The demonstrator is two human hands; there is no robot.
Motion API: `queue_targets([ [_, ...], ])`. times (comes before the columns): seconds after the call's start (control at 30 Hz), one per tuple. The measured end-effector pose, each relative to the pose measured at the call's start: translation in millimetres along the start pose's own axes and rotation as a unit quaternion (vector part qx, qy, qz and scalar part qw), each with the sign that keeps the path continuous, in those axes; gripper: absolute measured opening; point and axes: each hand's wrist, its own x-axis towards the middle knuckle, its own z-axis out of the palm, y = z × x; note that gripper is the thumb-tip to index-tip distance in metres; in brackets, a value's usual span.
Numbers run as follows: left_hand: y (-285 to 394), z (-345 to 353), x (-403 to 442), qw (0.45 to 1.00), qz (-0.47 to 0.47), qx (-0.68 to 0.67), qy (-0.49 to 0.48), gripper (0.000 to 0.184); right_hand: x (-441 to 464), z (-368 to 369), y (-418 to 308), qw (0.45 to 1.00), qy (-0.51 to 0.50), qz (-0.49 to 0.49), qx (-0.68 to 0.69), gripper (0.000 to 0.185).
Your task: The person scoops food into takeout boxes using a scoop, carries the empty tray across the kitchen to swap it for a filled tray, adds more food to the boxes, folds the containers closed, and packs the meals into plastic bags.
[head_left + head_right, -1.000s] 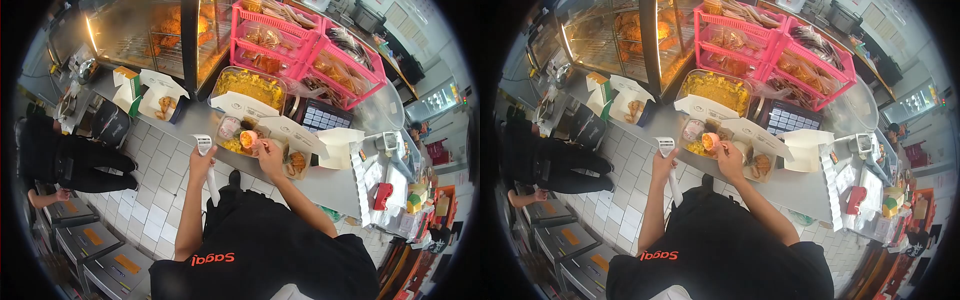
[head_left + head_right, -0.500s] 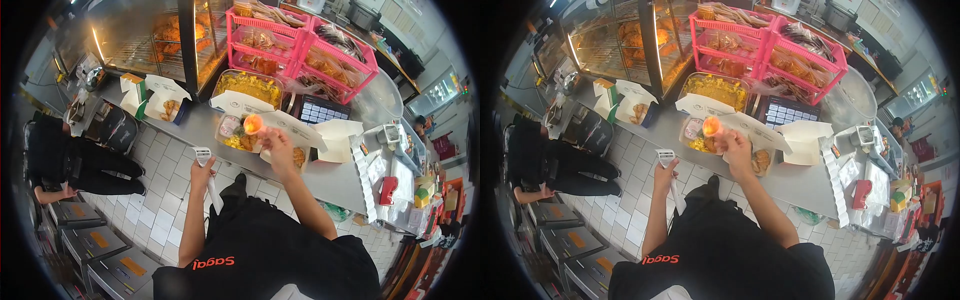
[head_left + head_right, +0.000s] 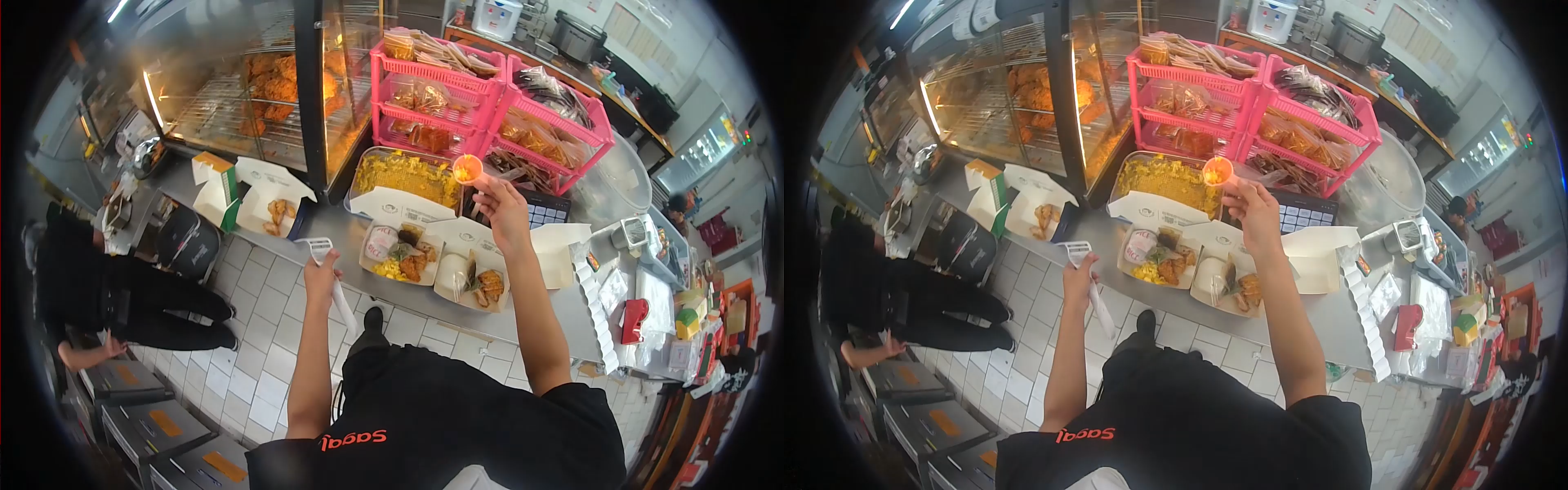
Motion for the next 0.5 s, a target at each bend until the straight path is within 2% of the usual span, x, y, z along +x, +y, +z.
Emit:
queue_targets([
  [0.17, -14, 33, 104, 0.997, 0.021, 0.073, -0.032, 0.026, -67, -17, -23, 0.996, 0.045, -0.068, -0.031, 0.027],
  [0.27, -28, 48, 142, 0.991, 0.034, 0.101, -0.077, 0.022, -128, -24, -30, 0.956, 0.141, -0.116, -0.231, 0.025],
  [0.3, -28, 56, 146, 0.989, 0.026, 0.108, -0.096, 0.022, -144, -28, -21, 0.952, 0.162, -0.112, -0.234, 0.025],
  [0.37, -26, 66, 148, 0.988, 0.052, 0.134, -0.054, 0.018, -174, -39, 12, 0.916, 0.222, -0.134, -0.306, 0.017],
  [0.43, -27, 72, 150, 0.989, 0.025, 0.135, -0.052, 0.015, -195, -50, 64, 0.831, 0.248, -0.129, -0.481, 0.010],
  [0.5, -36, 73, 161, 0.995, 0.016, 0.091, -0.030, 0.015, -203, -52, 117, 0.779, 0.241, -0.142, -0.561, 0.008],
])
